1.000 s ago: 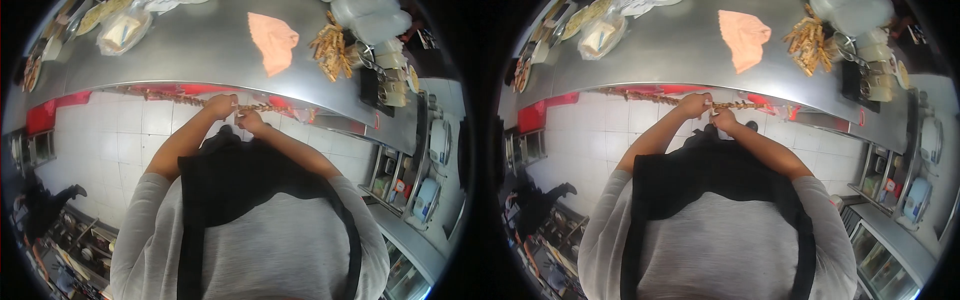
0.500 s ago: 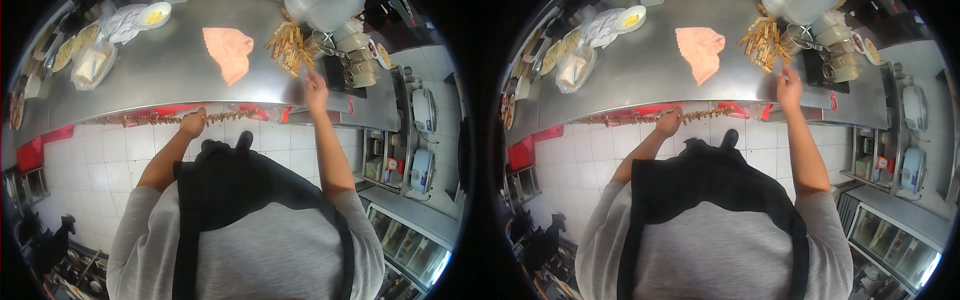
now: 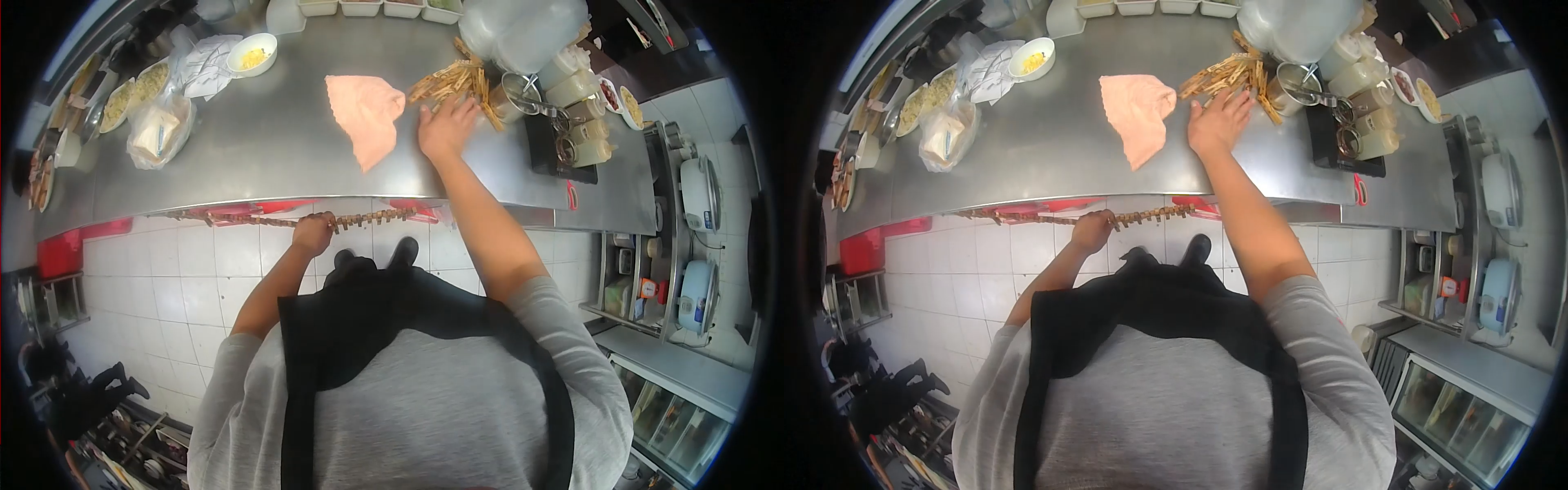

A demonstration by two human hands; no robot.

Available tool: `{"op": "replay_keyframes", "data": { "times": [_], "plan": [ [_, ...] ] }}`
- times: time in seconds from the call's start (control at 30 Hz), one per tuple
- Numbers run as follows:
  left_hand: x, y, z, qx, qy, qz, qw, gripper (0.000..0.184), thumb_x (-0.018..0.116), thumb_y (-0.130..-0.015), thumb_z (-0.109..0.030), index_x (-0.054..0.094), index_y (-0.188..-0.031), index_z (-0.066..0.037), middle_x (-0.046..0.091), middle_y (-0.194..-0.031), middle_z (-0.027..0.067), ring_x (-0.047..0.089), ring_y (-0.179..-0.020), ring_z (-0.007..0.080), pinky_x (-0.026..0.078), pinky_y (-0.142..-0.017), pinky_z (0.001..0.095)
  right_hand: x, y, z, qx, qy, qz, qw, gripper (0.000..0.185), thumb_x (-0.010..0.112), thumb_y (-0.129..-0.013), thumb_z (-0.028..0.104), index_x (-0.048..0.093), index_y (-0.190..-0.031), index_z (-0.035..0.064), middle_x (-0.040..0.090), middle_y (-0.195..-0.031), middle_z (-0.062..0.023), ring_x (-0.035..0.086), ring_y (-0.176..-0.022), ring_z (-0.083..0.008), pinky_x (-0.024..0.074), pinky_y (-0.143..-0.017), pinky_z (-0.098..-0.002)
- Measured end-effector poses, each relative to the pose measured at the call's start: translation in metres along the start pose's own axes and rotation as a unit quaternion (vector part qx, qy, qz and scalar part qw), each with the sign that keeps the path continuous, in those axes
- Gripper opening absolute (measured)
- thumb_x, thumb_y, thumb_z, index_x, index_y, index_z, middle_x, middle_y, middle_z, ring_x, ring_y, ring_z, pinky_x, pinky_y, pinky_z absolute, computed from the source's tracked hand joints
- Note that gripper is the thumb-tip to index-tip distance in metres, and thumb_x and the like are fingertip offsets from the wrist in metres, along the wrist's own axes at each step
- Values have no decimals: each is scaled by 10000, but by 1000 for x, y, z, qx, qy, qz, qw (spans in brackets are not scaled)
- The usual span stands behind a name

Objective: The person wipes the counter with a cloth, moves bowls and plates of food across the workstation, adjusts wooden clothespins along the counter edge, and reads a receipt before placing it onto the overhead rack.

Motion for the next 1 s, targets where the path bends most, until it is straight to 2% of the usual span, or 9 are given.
{"op": "replay_keyframes", "data": {
  "times": [0.2,0.3,0.4,0.47,0.53,0.7,0.77,0.8,1.0],
  "plan": [
    [0,-2,0,-27,39,-2,999,112,568,-802,-170,602,-882,-99,648,-896,126,614,-869,305,464,-789,433,19,-50,30,-5,-25,-1,1000,652,486,-891,373,318,-1357,-51,126,-1463,-307,107,-1367,-433,122,-1102,-502],
    [0,0,0,-18,27,-16,999,113,572,-797,-176,612,-880,-111,650,-884,117,616,-864,302,464,-792,431,30,-87,46,-148,-3,29,989,527,512,-866,315,473,-1255,-39,304,-1392,-286,292,-1296,-405,212,-1060,-519],
    [1,0,0,-26,51,-14,998,95,577,-796,-181,616,-853,-116,651,-878,107,613,-878,297,463,-802,422,5,-123,34,-133,-29,-27,990,397,523,-845,263,578,-1131,-6,498,-1216,-228,434,-1183,-366,300,-997,-523],
    [-2,1,-3,-41,64,-18,997,79,595,-784,-168,623,-842,-122,652,-895,96,604,-911,287,453,-832,416,21,-164,15,-222,270,94,932,363,523,-859,275,581,-1114,23,570,-1078,-172,481,-1141,-353,367,-950,-491],
    [-5,3,-5,-54,81,-31,995,81,604,-777,-157,627,-848,-125,651,-905,91,600,-928,281,445,-847,415,9,-184,-12,-82,131,61,986,367,479,-892,310,582,-1099,25,593,-1084,-158,517,-1105,-350,421,-915,-450],
    [-10,-1,0,7,36,-21,999,323,620,-759,-153,580,-1078,-127,612,-1060,129,542,-1060,320,387,-971,441,18,-207,-11,-114,182,101,971,332,449,-908,270,592,-1060,12,621,-1080,-188,590,-1029,-331,480,-877,-425],
    [-9,-7,2,-1,-29,-24,999,437,608,-789,-210,531,-1210,-123,536,-1224,152,456,-1193,302,286,-1063,435,32,-215,-10,-178,184,82,963,242,467,-870,147,636,-979,14,651,-1005,-195,634,-950,-342,514,-807,-434],
    [-7,-9,2,3,-32,-14,999,513,623,-782,-220,479,-1262,-108,474,-1277,191,424,-1202,358,289,-1052,457,29,-213,-6,-166,165,99,967,235,469,-861,126,644,-967,11,648,-995,-210,631,-941,-357,517,-800,-433],
    [-26,34,-11,-42,-6,-80,996,646,659,-767,-209,384,-1349,-161,292,-1423,171,254,-1338,360,251,-1087,469,-10,-200,16,-214,109,101,965,297,506,-856,257,591,-1062,61,635,-990,-208,594,-967,-382,474,-809,-468]
  ]
}}
Point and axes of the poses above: each hand's wrist, its own y-axis away from the middle knuckle, its own x-axis out of the palm, z = x × y, the point moved 5 cm from there along -y, towards the middle knuckle
